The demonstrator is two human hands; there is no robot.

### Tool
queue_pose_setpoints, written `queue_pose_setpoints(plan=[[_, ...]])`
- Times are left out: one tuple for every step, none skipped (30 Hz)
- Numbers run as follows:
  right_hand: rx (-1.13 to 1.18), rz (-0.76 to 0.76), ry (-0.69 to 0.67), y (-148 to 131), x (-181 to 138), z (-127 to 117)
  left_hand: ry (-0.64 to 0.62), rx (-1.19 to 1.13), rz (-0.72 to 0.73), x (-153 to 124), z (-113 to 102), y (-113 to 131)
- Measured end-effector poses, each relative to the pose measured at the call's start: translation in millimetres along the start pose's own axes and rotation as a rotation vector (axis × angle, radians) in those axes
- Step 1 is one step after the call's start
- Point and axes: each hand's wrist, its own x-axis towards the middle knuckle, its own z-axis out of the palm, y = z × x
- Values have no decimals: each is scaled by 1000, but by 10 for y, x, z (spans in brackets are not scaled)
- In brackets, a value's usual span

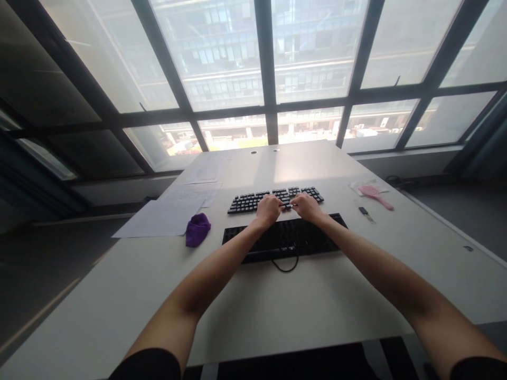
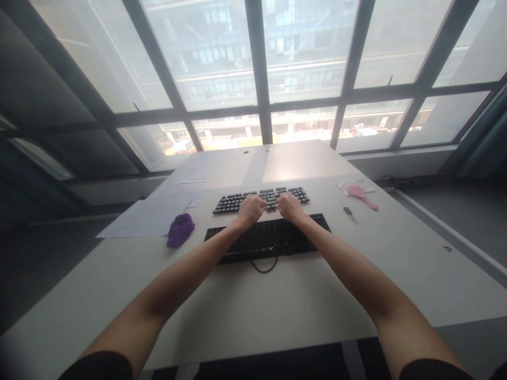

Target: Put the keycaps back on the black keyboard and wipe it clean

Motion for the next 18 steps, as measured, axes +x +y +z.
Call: queue_pose_setpoints(plan=[[-9,-8,-10,6,44,26,-4,9,0,46,39,2],[-11,-16,-15,13,80,51,-10,17,1,78,73,3],[-8,-27,-18,20,110,75,-15,23,3,99,102,5],[-7,-41,-23,28,134,95,-22,27,7,112,124,5],[-5,-56,-29,36,155,114,-28,30,10,120,142,5],[-2,-72,-36,44,172,130,-34,30,13,123,155,4],[2,-88,-42,49,186,144,-39,30,15,124,165,3],[6,-101,-47,52,197,154,-44,27,17,124,173,2],[10,-112,-50,51,204,162,-48,24,19,124,179,1],[15,-121,-51,46,209,167,-53,19,20,124,183,2],[19,-129,-50,38,212,167,-59,14,20,124,186,4],[23,-136,-48,27,213,163,-65,7,19,124,186,7],[27,-141,-44,15,211,153,-70,0,15,123,182,11],[31,-143,-39,3,205,139,-73,-9,10,119,172,16],[36,-143,-31,-7,193,118,-74,-20,3,112,155,21],[42,-140,-21,-15,172,91,-73,-34,-4,97,129,26],[44,-134,-7,-19,137,59,-68,-49,-10,72,94,30],[52,-126,11,-19,86,23,-64,-63,-15,34,52,35]])
